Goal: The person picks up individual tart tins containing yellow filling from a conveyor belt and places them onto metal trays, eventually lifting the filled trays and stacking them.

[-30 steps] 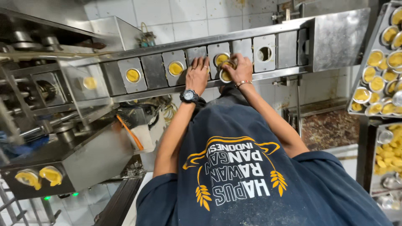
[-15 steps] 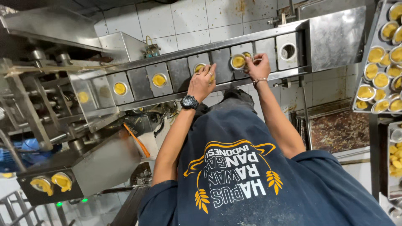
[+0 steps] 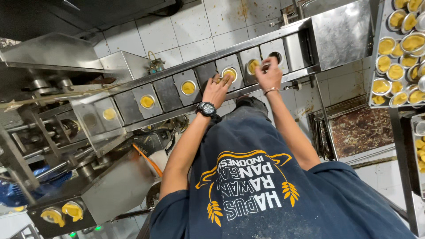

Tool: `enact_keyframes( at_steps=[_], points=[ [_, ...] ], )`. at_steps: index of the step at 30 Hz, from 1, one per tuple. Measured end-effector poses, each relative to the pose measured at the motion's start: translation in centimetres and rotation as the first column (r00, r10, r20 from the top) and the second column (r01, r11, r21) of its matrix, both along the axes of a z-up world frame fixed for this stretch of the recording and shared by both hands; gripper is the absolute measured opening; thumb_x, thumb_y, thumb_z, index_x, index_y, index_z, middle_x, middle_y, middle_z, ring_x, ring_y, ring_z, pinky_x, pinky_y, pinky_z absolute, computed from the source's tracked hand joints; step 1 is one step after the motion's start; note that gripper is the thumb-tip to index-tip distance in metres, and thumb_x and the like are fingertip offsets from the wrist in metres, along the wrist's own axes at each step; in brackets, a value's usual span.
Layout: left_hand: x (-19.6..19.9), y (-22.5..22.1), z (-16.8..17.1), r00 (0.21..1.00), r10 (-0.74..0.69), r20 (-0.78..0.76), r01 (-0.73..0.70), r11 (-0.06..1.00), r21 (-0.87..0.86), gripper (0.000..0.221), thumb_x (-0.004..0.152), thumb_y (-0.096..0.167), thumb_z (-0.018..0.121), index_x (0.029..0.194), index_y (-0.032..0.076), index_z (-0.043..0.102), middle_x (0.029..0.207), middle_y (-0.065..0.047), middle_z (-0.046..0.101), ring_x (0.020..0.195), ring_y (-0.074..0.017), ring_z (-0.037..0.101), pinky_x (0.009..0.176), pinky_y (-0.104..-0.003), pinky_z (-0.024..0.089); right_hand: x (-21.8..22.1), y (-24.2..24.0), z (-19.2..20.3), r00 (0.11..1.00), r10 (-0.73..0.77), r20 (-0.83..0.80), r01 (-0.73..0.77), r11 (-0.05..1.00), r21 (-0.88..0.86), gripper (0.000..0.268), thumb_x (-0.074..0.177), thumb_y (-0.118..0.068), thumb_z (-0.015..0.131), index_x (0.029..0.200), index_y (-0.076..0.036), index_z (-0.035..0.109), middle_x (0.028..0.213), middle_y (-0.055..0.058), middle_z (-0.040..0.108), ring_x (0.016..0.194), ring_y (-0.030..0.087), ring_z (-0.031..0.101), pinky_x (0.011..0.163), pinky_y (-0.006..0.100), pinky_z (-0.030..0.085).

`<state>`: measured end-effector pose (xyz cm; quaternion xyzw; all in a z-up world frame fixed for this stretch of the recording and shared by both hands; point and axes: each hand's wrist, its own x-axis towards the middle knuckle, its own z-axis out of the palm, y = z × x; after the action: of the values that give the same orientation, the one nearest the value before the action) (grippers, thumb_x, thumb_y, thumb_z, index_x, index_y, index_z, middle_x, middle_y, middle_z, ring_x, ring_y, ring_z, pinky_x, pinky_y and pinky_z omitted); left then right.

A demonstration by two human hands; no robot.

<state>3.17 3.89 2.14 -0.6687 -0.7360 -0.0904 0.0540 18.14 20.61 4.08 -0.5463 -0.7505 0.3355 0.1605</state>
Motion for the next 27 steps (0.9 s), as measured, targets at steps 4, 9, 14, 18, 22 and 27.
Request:
enact_keyframes(
  at_steps=[4,9,14,18,22,27],
  points=[
    [-0.4,-1.6,-0.3,1.0,0.018,0.01,-0.018,0.999,-0.038,0.083,0.079,0.018,0.08,0.157,0.027,0.053,0.153,0.001,0.057,0.13,-0.0393,0.058,0.102,-0.051,0.049,1.3,1.9,0.9,0.969,-0.026,-0.246,0.011,0.998,-0.063,0.044,0.092,-0.019,0.078,0.134,-0.02,0.063,0.134,0.012,0.073,0.104,0.034,0.077,0.082,0.04,0.066],
    [-0.4,-2.6,-0.1,0.996,0.091,0.02,-0.087,0.984,-0.154,0.074,0.09,0.013,0.075,0.16,0.018,0.051,0.158,-0.007,0.056,0.141,-0.0459,0.053,0.109,-0.06,0.042,1.7,2.7,-0.2,0.977,0.131,0.168,-0.157,0.975,0.158,0.052,0.081,-0.039,0.095,0.125,-0.024,0.071,0.115,0.006,0.054,0.111,0.037,0.062,0.101,0.047,0.052],
    [-1.2,-3.9,0.4,0.989,0.143,0.045,-0.138,0.986,-0.097,0.078,0.082,0.01,0.076,0.156,0.016,0.053,0.152,-0.012,0.058,0.141,-0.042,0.053,0.102,-0.054,0.045,0.7,2.4,-0.5,0.979,0.201,0.036,-0.202,0.978,0.05,0.049,0.081,-0.035,0.096,0.114,-0.019,0.065,0.092,0.005,0.067,0.092,0.03,0.072,0.088,0.044,0.057],
    [-1.2,-4.5,1.1,0.959,0.239,0.153,-0.238,0.971,-0.027,0.076,0.079,0.012,0.072,0.153,0.011,0.054,0.148,-0.018,0.059,0.131,-0.0401,0.06,0.097,-0.05,0.048,0.8,2.5,-0.3,0.986,0.157,-0.051,-0.164,0.969,-0.183,0.046,0.082,-0.042,0.095,0.108,-0.023,0.063,0.097,0.004,0.079,0.09,0.026,0.078,0.081,0.037,0.062],
    [-0.7,-1.8,1.5,0.972,0.207,0.115,-0.208,0.978,-0.004,0.08,0.076,0.026,0.069,0.154,0.016,0.055,0.141,-0.009,0.062,0.132,-0.0302,0.059,0.095,-0.045,0.05,2.2,4.0,0.2,0.943,0.009,-0.333,-0.105,0.957,-0.272,0.042,0.093,-0.022,0.093,0.12,-0.011,0.063,0.11,0.018,0.075,0.094,0.034,0.078,0.08,0.039,0.065],
    [1.3,2.3,1.6,0.963,0.069,0.26,-0.056,0.997,-0.054,0.069,0.083,0.028,0.069,0.149,0.014,0.059,0.143,-0.008,0.063,0.129,-0.0315,0.063,0.092,-0.048,0.056,4.5,7.2,-0.3,0.961,-0.248,0.124,0.249,0.968,0.003,0.037,0.09,-0.047,0.09,0.119,-0.037,0.069,0.084,-0.006,0.078,0.089,0.022,0.077,0.084,0.039,0.06]
  ],
)
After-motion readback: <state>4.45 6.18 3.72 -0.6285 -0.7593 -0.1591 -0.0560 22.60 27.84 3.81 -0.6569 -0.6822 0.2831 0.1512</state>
